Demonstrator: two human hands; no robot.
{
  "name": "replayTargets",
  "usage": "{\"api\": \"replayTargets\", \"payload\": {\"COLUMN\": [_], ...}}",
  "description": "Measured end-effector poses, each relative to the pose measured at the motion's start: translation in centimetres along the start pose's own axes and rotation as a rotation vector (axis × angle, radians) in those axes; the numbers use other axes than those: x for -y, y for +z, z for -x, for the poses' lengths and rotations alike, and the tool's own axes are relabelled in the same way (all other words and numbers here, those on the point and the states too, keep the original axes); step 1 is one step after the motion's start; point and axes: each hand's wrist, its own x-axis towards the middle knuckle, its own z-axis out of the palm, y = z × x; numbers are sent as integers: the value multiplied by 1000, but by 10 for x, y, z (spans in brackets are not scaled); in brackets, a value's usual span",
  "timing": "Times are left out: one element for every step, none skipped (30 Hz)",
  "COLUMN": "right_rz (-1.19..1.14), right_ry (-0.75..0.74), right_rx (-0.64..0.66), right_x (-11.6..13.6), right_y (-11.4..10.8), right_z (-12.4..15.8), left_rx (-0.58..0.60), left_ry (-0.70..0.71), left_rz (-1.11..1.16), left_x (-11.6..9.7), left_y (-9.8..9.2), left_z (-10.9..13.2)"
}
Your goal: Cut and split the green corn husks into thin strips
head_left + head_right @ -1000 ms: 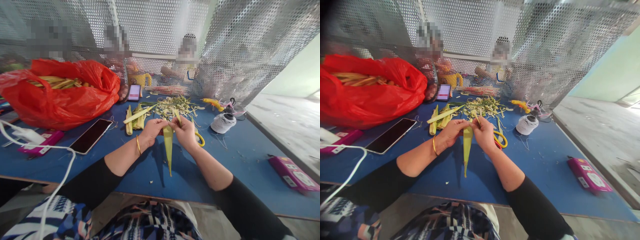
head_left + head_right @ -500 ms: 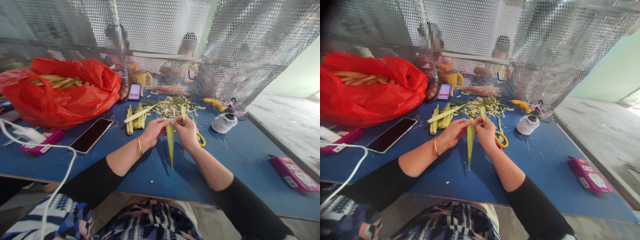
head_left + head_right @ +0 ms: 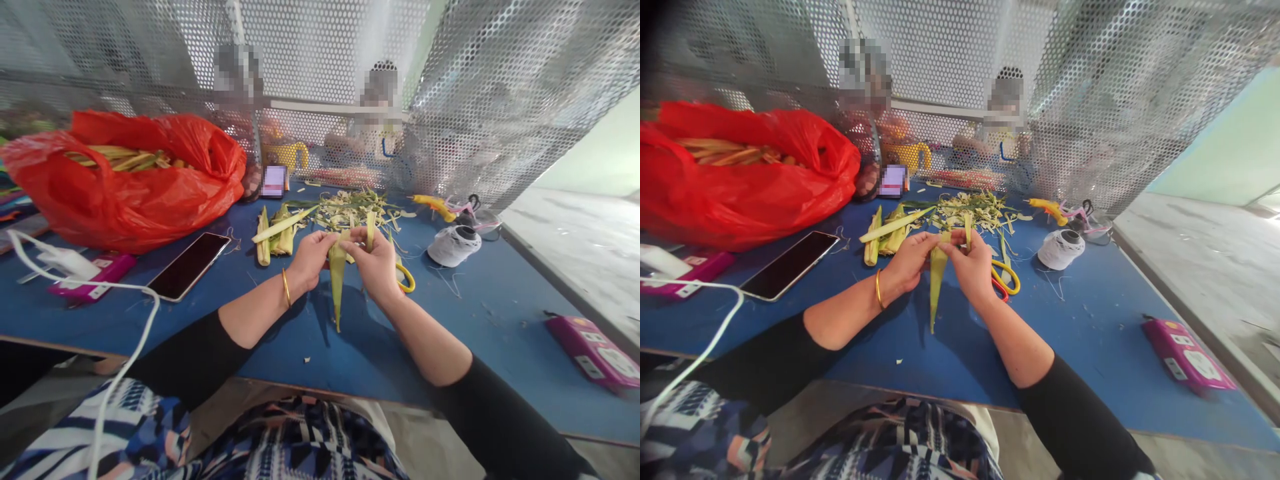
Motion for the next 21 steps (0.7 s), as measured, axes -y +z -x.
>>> {"api": "replayTargets", "payload": {"right_rz": [-41, -71, -90, -103, -106, -98, -73, -34, 17, 74, 132, 185, 226, 255, 267, 262, 244, 220, 194, 172, 153], "right_ry": [66, 136, 198, 240, 253, 232, 180, 105, 17, -73, -162, -250, -342, -439, -539, -637, -725, -799, -856, -900, -933], "right_rx": [33, 74, 111, 132, 132, 114, 83, 48, 17, -3, -15, -22, -26, -30, -35, -38, -36, -30, -24, -22, -29], "right_x": [-1, -2, -3, -4, -6, -7, -8, -8, -8, -8, -7, -6, -4, -2, 0, 3, 7, 10, 14, 17, 21], "right_y": [0, 1, 1, 1, 1, 2, 2, 2, 2, 2, 1, 1, 0, -1, -2, -4, -5, -7, -8, -10, -12], "right_z": [0, 0, 0, 0, 0, 1, 1, 2, 3, 4, 6, 8, 11, 13, 16, 20, 23, 26, 28, 31, 33], "left_rx": [-7, -13, -18, -23, -27, -29, -29, -31, -33, -36, -45, -59, -77, -97, -118, -139, -155, -168, -180, -189, -202], "left_ry": [19, 37, 53, 68, 80, 87, 89, 88, 83, 74, 64, 54, 46, 38, 27, 12, -5, -25, -43, -55, -57], "left_rz": [-12, -25, -40, -53, -64, -70, -71, -68, -62, -55, -46, -35, -21, -5, 11, 27, 40, 48, 50, 47, 42], "left_x": [0, 1, 1, 2, 2, 3, 4, 4, 5, 5, 5, 6, 6, 5, 5, 4, 4, 3, 2, 1, 1], "left_y": [0, 0, 0, 0, 0, 0, 0, 0, 0, 0, 0, 0, 0, 0, 0, -1, -1, -2, -3, -4, -6], "left_z": [0, -1, -1, -2, -2, -2, -2, -2, -3, -3, -3, -4, -5, -6, -7, -8, -10, -12, -14, -15, -17]}}
